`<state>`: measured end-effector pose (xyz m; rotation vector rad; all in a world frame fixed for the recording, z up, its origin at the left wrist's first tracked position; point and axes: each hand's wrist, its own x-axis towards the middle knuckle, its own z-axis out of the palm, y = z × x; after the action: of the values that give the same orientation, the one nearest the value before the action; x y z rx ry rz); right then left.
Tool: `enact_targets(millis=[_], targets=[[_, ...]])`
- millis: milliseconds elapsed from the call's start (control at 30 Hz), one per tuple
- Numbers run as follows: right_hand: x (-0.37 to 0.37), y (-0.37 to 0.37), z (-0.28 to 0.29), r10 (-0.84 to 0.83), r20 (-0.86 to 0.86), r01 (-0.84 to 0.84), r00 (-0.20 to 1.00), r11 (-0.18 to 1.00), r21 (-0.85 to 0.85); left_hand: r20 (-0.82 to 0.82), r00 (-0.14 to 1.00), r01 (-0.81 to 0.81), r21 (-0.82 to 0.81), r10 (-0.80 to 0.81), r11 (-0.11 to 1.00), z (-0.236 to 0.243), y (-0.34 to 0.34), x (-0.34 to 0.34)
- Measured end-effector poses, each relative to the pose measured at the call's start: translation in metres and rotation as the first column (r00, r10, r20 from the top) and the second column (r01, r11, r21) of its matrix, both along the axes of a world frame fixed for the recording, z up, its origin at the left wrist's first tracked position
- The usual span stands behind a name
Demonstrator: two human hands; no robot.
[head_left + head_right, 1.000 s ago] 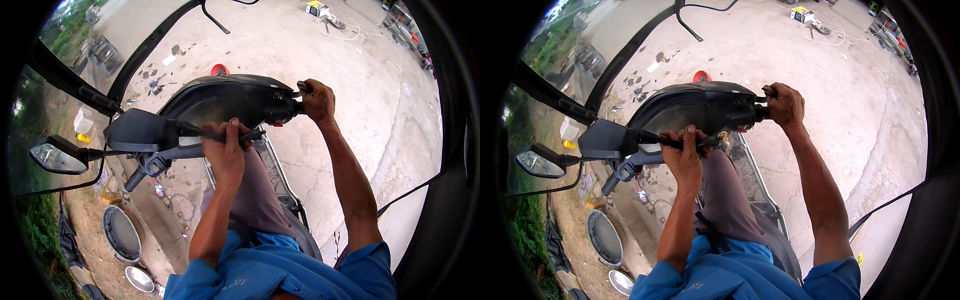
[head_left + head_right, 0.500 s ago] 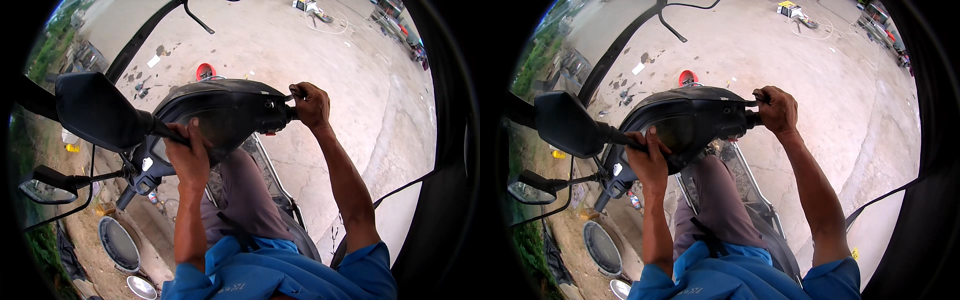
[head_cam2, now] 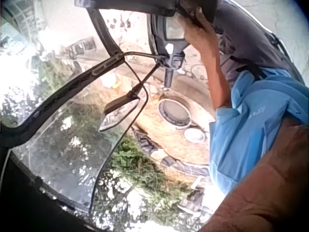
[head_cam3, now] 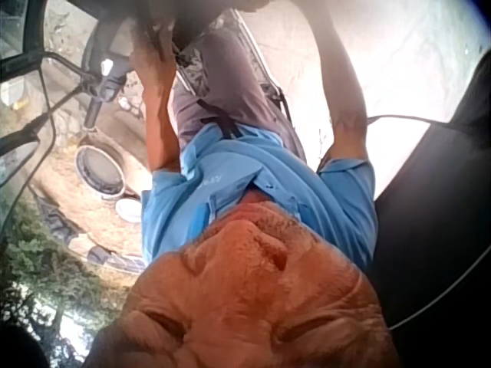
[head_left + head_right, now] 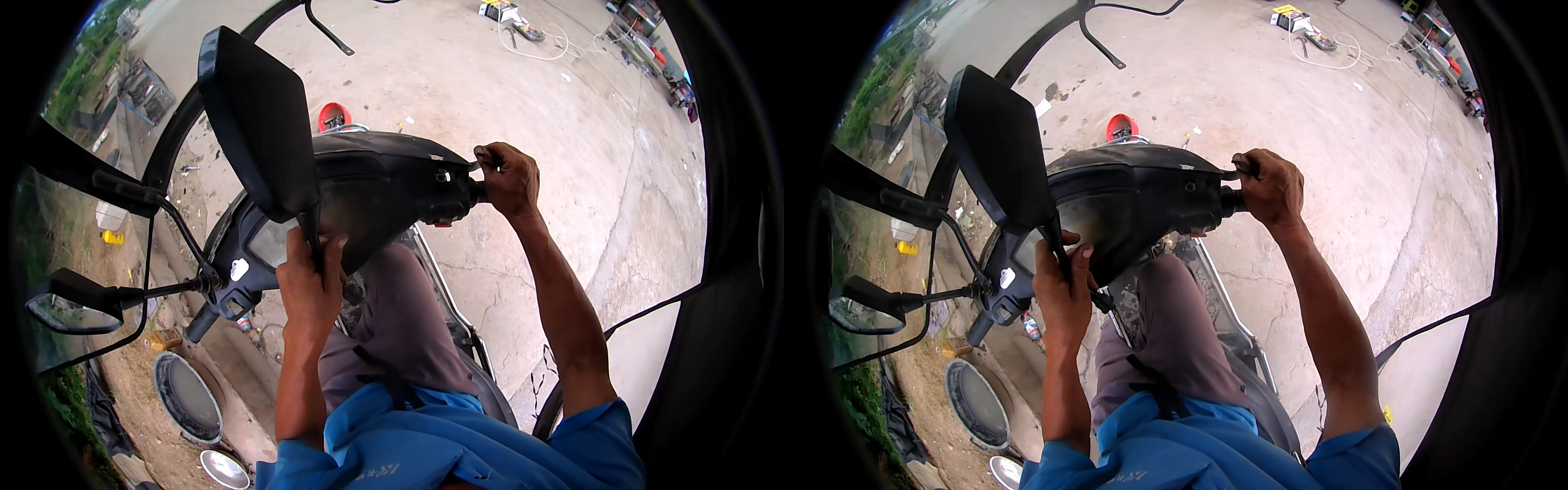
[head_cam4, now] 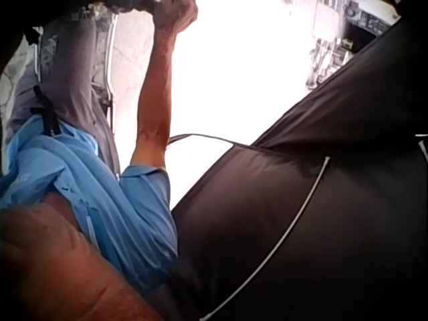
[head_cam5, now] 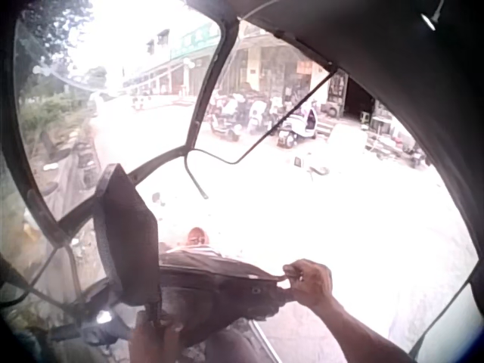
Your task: The person removes a side mirror and uses a wrench to tighten a bolt on the front panel of a scooter.
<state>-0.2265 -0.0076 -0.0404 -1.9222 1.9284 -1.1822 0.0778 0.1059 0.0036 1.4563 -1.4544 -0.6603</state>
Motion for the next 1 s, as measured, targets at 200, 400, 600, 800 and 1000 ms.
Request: enact_targets(millis=[200, 400, 600, 800, 1000], targets=[[0.000, 0.001, 0.000, 0.008, -0.004, -0.008, 1.000, 1.000, 0.007, 0.111, 0.991, -0.075, 0.027, 0.071, 0.997, -0.005, 0.020, 0.033], [0.000, 0.003, 0.002, 0.002, -0.045, -0.002, 0.999, 1.000, 0.008, 0.011, 0.988, -0.155, 0.021, 0.155, 0.988, -0.008, 0.022, 0.053], [0.000, 0.001, -0.003, 0.027, -0.004, -0.027, 1.000, 0.999, -0.039, -0.167, 0.976, -0.125, 0.097, 0.140, 0.987, -0.005, 0.021, 0.054], [0.001, 0.004, 0.006, 0.020, -0.057, -0.022, 0.998, 0.999, -0.032, 0.039, 0.984, -0.176, 0.078, 0.174, 0.981, -0.019, 0.032, 0.067], [0.008, 0.005, 0.008, 0.020, -0.059, -0.021, 0.998, 1.000, -0.020, 0.015, 0.989, -0.145, -0.026, 0.146, 0.989, -0.025, 0.039, 0.073]])
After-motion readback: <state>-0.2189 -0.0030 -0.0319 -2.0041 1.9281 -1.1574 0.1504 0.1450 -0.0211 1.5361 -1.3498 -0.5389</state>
